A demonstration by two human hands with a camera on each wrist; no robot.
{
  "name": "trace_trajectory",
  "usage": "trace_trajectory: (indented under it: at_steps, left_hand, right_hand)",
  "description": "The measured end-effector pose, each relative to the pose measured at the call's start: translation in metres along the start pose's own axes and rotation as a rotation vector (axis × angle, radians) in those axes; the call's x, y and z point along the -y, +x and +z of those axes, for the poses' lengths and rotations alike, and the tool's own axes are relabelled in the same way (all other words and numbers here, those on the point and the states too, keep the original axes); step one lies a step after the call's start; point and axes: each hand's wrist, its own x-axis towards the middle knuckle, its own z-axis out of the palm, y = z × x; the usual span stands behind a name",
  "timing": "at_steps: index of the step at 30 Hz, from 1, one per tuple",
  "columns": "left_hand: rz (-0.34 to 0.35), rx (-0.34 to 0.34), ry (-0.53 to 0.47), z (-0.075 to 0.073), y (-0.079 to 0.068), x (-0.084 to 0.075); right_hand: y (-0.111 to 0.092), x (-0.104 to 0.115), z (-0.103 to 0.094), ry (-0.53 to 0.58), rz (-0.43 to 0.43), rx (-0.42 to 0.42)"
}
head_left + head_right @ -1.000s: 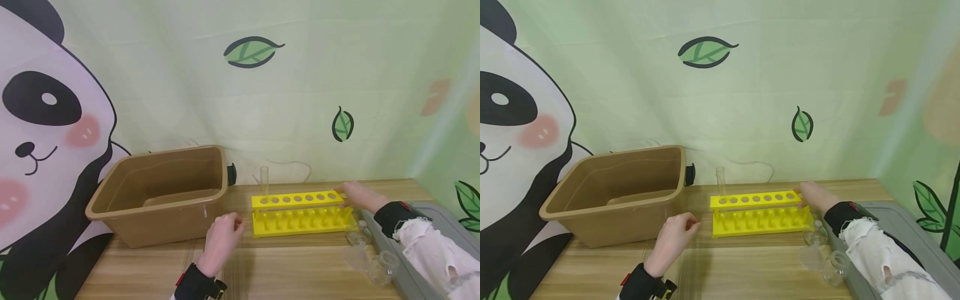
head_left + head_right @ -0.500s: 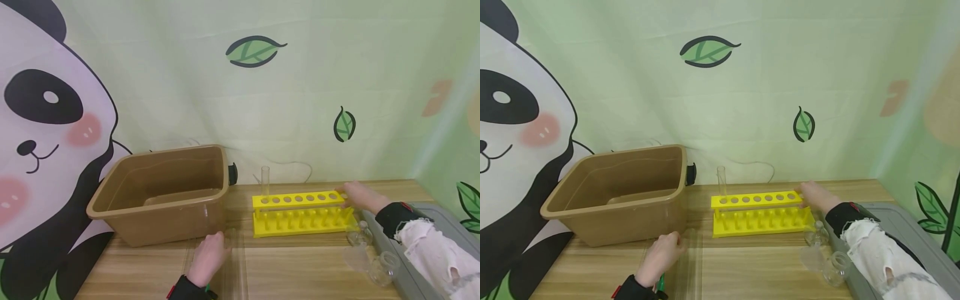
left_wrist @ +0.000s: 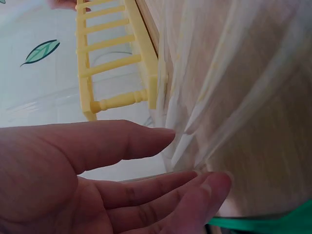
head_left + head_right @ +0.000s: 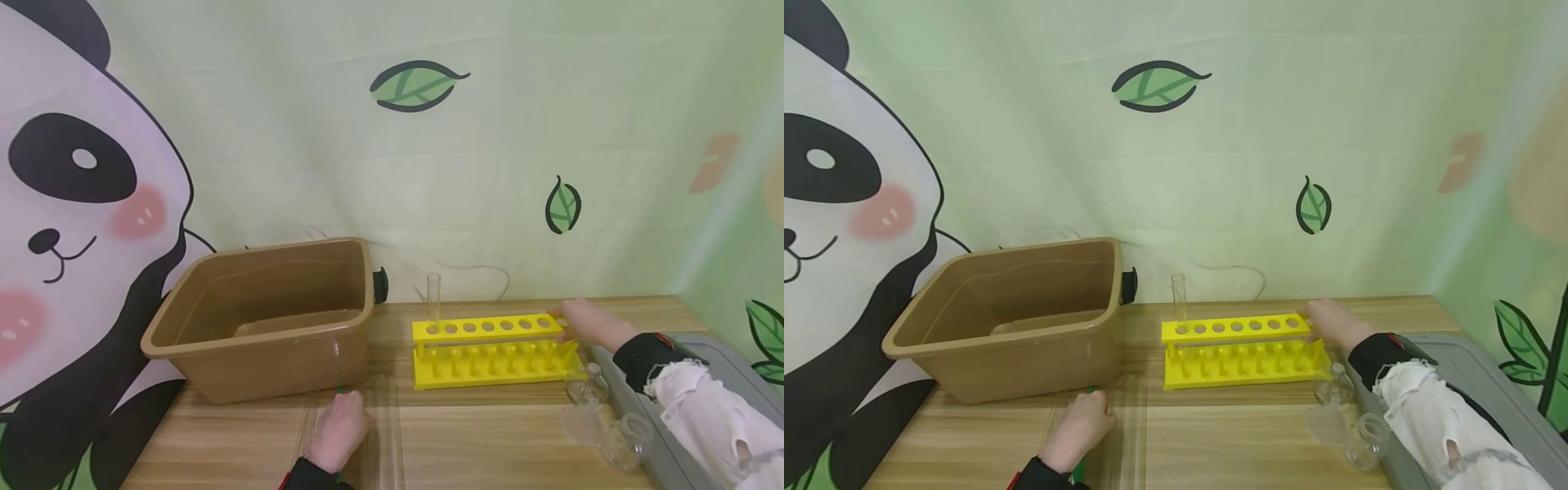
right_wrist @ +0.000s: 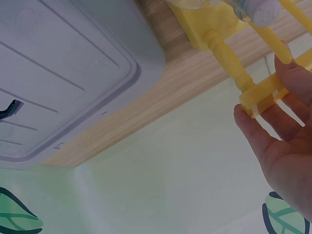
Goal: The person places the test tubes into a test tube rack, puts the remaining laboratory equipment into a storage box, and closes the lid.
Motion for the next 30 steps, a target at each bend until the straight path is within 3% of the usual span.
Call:
trace_trajectory:
  at_steps: [11,18,30]
  left_hand:
    - [-0.047,0.003,-0.049,0.005,0.002,0.002]
    - [-0.004,-0.037,-0.043,0.009,0.004,0.007]
    - [-0.068,-0.067,-0.038,0.016,0.006,0.007]
  right_hand:
    - [0.001,-0.001,0.0,0.013,-0.004,0.0]
    - [0.0,-0.001,0.0,0.024,0.012,0.011]
    - [-0.001,-0.002,0.001,0.023,0.003,0.011]
